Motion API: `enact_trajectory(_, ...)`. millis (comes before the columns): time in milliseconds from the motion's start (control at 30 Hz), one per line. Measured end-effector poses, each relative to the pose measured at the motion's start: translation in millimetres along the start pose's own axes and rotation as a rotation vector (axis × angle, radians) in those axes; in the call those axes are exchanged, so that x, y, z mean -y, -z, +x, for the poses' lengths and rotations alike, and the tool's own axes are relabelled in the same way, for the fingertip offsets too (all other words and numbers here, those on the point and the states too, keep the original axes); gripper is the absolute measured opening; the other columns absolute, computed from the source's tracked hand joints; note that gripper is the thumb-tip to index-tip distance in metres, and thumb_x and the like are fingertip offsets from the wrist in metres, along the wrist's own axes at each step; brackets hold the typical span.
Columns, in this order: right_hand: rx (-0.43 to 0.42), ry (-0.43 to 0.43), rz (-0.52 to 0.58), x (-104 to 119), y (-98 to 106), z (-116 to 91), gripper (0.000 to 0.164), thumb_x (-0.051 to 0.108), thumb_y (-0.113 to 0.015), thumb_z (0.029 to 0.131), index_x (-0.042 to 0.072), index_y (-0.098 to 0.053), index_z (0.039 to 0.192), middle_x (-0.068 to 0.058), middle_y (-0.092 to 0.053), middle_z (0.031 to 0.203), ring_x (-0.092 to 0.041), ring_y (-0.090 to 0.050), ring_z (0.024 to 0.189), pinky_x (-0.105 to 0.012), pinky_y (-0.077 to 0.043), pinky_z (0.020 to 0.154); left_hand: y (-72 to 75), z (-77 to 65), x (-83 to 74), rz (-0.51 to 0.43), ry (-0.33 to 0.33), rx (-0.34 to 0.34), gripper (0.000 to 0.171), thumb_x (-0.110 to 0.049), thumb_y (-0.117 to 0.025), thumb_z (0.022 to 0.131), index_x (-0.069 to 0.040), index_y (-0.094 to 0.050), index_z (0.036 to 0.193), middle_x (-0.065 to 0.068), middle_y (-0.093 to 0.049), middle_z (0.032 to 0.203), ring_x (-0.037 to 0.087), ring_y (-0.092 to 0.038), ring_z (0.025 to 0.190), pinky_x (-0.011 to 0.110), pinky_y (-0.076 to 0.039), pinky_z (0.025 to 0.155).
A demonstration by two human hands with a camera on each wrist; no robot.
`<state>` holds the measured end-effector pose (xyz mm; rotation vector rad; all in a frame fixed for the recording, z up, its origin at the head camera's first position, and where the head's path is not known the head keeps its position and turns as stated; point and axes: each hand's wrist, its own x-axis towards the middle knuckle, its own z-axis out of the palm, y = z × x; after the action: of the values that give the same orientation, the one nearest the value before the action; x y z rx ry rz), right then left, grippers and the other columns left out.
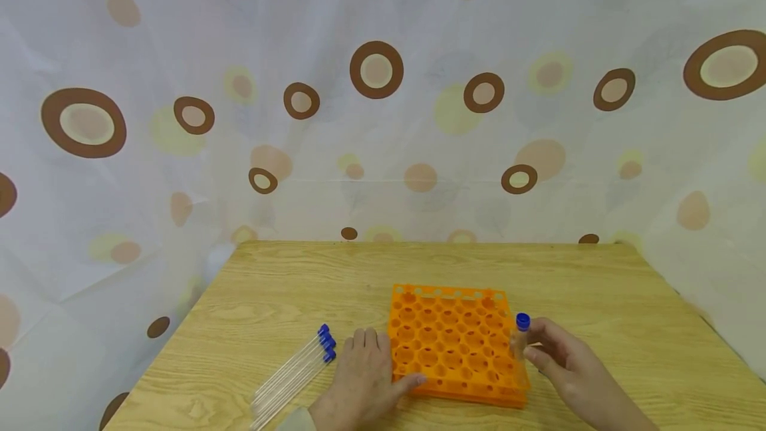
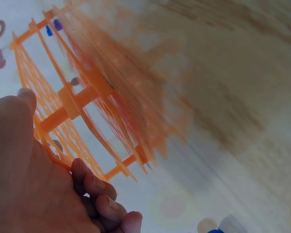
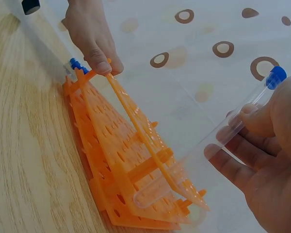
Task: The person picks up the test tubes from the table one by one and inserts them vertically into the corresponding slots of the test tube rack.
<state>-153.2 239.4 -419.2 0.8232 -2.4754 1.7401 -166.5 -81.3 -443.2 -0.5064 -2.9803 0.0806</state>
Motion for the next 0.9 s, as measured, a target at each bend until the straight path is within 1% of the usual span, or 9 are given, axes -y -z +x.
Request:
enact_trajectory(100,-0.007,0.012,0.022,-1,1,-3,0.017,0.005,-0.044,0.105,-0.001,-0.049,0.12,0.003,-0.063,0.111,-0.01,-0.063,0.095,-0.026,-0.051,0.069,0.8,0.1,-0.3,-0.006,-0.005,-0.005,0.08,-0.088,-0.021,0.083,-0.011,-0.044,0.086,0.001,-0.035,0.076,0.018,-0.031,0.069,0.028,-0.026,0.062)
enact_trajectory(167,-0.011,0.028,0.036,-2,2,-4,0.018,0.003,-0.043,0.104,-0.002,-0.048,0.121,0.005,-0.063,0.111,-0.011,-0.062,0.094,-0.026,-0.051,0.069,1.7,0.1,-0.4,-0.013,-0.006,-0.01,0.079,-0.088,-0.023,0.083,-0.011,-0.043,0.086,0.001,-0.035,0.076,0.018,-0.031,0.07,0.028,-0.026,0.063)
enact_trajectory(233,-0.016,0.047,0.042,-3,3,-4,0.018,0.001,-0.043,0.104,-0.002,-0.048,0.121,0.005,-0.062,0.112,-0.01,-0.062,0.096,-0.024,-0.052,0.072,2.3,-0.1,-0.4,-0.024,-0.004,-0.008,0.078,-0.087,-0.025,0.084,-0.011,-0.043,0.087,0.001,-0.035,0.077,0.018,-0.031,0.071,0.029,-0.027,0.064)
enact_trajectory(367,-0.004,0.066,0.056,-5,4,-6,0.019,-0.001,-0.042,0.104,-0.003,-0.048,0.122,0.002,-0.061,0.114,-0.007,-0.062,0.101,-0.022,-0.054,0.079,3.5,-0.6,-0.5,-0.044,-0.001,0.001,0.078,-0.087,-0.027,0.084,-0.011,-0.044,0.088,0.001,-0.035,0.078,0.018,-0.032,0.073,0.029,-0.027,0.066)
enact_trajectory(500,0.018,0.09,0.091,-7,5,-6,0.02,-0.003,-0.041,0.103,-0.003,-0.046,0.122,0.0,-0.061,0.115,-0.007,-0.062,0.1,-0.022,-0.053,0.076,2.7,-0.1,0.5,-0.05,-0.003,-0.008,0.078,-0.087,-0.028,0.084,-0.011,-0.044,0.087,0.001,-0.036,0.077,0.018,-0.032,0.072,0.029,-0.027,0.065)
enact_trajectory(600,0.02,0.116,0.105,-8,6,-5,0.02,-0.005,-0.039,0.103,-0.003,-0.045,0.122,-0.001,-0.06,0.115,-0.008,-0.062,0.101,-0.024,-0.053,0.076,2.4,0.6,1.1,-0.047,-0.004,-0.022,0.078,-0.087,-0.026,0.084,-0.011,-0.044,0.088,0.001,-0.035,0.078,0.018,-0.032,0.073,0.029,-0.027,0.066)
enact_trajectory(733,0.031,0.141,0.11,-12,7,-5,0.021,-0.007,-0.04,0.102,-0.002,-0.046,0.121,0.003,-0.059,0.113,-0.008,-0.062,0.098,-0.023,-0.053,0.075,1.6,-0.2,1.5,-0.033,-0.009,-0.036,0.078,-0.087,-0.025,0.084,-0.011,-0.044,0.087,0.001,-0.035,0.077,0.018,-0.031,0.071,0.028,-0.026,0.064)
enact_trajectory(800,0.038,0.156,0.109,-15,7,-6,0.021,-0.009,-0.04,0.102,-0.002,-0.046,0.121,0.005,-0.059,0.112,-0.007,-0.062,0.098,-0.023,-0.054,0.076,0.2,-0.5,1.6,-0.021,-0.009,-0.029,0.079,-0.087,-0.023,0.083,-0.011,-0.044,0.087,0.001,-0.035,0.076,0.018,-0.031,0.07,0.028,-0.026,0.063)
enact_trajectory(900,0.055,0.156,0.15,-17,8,-7,0.021,-0.01,-0.036,0.102,-0.003,-0.044,0.12,0.004,-0.058,0.113,-0.009,-0.064,0.101,-0.024,-0.055,0.081,-1.5,-0.3,1.5,-0.01,-0.003,-0.017,0.081,-0.088,-0.021,0.083,-0.011,-0.044,0.088,0.001,-0.035,0.076,0.018,-0.031,0.07,0.028,-0.026,0.063)
